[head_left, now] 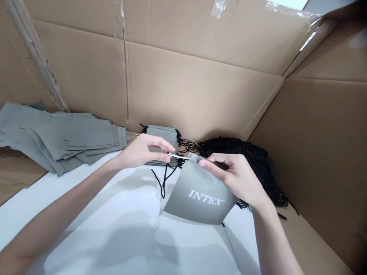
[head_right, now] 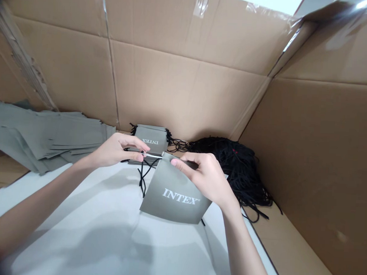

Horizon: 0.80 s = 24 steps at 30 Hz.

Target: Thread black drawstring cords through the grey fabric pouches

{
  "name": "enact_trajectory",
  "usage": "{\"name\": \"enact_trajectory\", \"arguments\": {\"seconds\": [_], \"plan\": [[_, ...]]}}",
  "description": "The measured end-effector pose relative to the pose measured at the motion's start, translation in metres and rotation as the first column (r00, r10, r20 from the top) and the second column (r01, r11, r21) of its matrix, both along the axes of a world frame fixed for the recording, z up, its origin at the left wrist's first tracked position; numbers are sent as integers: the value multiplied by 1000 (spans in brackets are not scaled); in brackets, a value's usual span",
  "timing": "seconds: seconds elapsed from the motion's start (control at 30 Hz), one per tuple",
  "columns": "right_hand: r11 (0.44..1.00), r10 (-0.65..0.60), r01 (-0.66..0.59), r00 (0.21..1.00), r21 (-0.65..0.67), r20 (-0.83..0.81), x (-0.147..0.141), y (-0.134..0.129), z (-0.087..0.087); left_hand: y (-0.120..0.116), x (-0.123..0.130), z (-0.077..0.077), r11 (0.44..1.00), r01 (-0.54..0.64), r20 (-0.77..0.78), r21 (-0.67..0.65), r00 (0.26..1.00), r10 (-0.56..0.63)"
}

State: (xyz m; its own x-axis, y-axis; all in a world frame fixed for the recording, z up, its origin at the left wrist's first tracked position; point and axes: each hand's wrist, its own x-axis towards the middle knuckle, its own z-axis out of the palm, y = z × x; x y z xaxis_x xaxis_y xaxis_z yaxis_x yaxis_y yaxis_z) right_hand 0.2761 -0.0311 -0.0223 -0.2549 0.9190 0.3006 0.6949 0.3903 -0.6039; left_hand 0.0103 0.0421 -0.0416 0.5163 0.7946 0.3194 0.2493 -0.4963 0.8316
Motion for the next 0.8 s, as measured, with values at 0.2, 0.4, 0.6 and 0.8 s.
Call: {"name": "enact_trajectory", "arguments": {"seconds": [0.2,0.4,0.6,0.8], "plan": [[1000,-1,1,999,2,42,-2,1,-1,-4,-1,0,995,-51,-57,89,997,56],[1000,27,-27,995,5,94,-2,1,-3,-17,1,7,978,-52,-150,201,985,83],[999,37,-40,991,21,130,-5,2,-5,-23,3,8,981,-107,-150,160,980,131],[998,46,-49,992,27,119,-9,4,-9,-27,4,7,972,-160,-122,173,976,182]]}}
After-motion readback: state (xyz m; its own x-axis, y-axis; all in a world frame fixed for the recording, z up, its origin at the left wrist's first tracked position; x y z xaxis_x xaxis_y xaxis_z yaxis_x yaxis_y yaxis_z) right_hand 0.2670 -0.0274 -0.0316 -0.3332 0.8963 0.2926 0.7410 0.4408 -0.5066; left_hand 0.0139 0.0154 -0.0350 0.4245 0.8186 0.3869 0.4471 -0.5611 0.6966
